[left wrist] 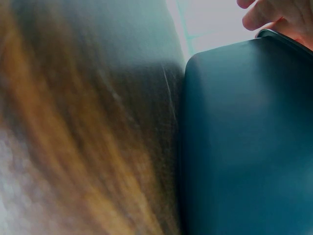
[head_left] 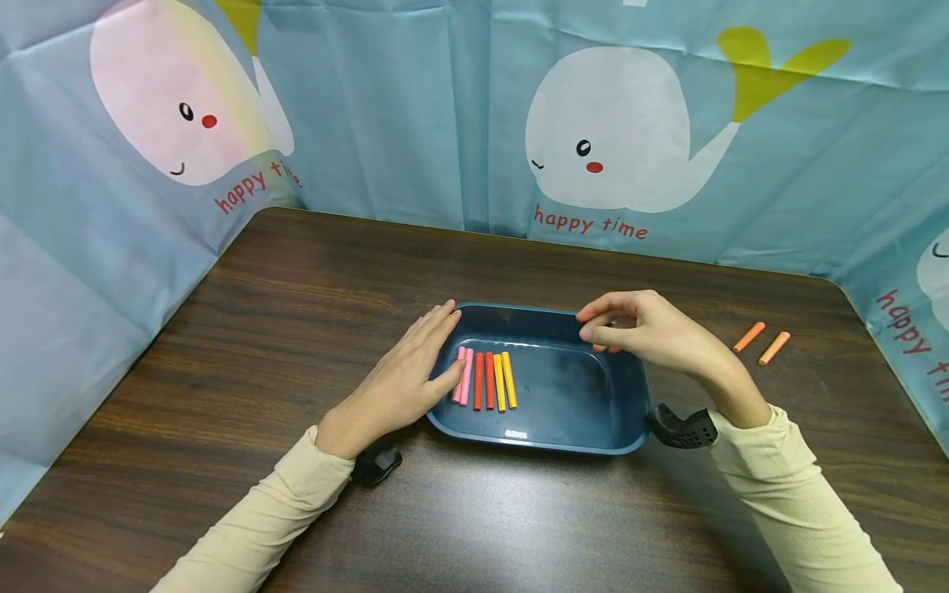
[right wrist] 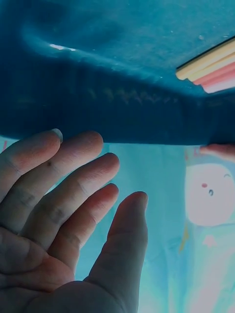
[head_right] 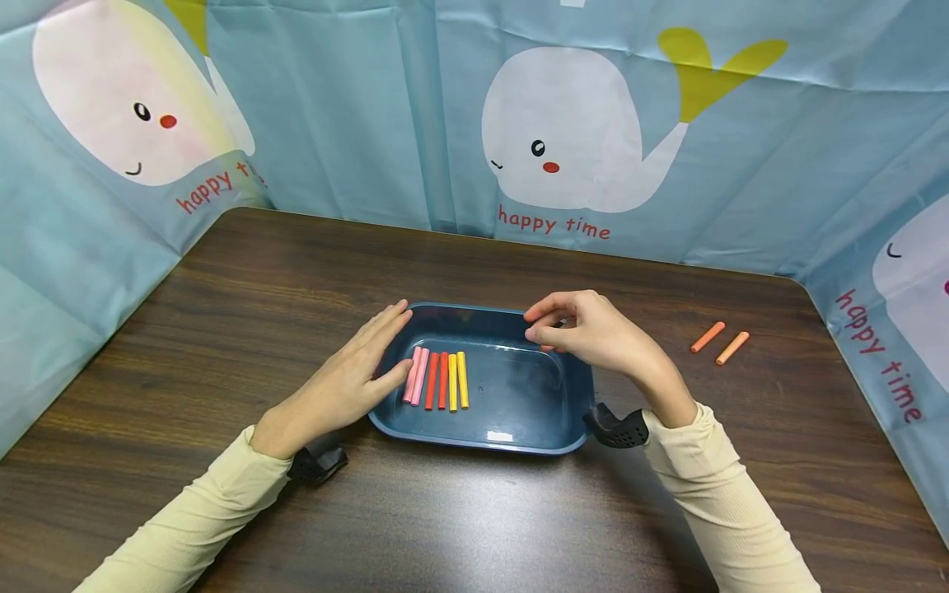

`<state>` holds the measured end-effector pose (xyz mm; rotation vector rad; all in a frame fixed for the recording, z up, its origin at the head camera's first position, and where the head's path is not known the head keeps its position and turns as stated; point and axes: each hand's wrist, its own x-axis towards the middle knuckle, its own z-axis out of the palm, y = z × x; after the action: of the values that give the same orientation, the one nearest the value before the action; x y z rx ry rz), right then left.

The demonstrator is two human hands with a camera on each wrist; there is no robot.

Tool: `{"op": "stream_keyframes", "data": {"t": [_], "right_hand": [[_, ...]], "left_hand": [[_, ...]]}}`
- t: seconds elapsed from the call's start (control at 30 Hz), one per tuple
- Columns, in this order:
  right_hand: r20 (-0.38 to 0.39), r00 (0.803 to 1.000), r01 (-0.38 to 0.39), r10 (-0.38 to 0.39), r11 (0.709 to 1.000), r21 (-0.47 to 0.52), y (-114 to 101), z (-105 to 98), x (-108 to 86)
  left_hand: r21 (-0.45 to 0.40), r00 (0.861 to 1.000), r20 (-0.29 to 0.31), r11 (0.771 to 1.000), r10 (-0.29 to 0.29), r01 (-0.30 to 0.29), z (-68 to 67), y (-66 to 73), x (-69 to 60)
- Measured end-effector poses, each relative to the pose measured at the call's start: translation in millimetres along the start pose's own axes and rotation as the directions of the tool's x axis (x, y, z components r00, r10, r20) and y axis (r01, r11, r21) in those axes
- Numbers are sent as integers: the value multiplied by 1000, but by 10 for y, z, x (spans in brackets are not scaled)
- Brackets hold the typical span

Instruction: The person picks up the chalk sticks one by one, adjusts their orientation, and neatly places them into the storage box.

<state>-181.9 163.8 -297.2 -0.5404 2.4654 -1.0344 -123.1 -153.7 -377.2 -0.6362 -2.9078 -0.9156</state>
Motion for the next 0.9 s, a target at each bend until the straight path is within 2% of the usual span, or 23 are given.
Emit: {"op": "stream_keyframes", "data": {"t": [0.37, 0.67, 0.9], "right_hand": [[-55, 998, -26, 26, 1000, -3, 107, -88, -158], [-98, 995, -25, 28, 999, 32, 258, -149, -270], [-142, 989, -39, 40, 999, 9, 390, -201, -377]], "left_hand": [[-1, 1000, -6, 1000, 9, -9, 3, -5, 0], [4, 1000, 0, 1000, -1, 1, -1, -6, -5], [2, 1000, -4, 1000, 5, -5, 4, -3, -4]]}}
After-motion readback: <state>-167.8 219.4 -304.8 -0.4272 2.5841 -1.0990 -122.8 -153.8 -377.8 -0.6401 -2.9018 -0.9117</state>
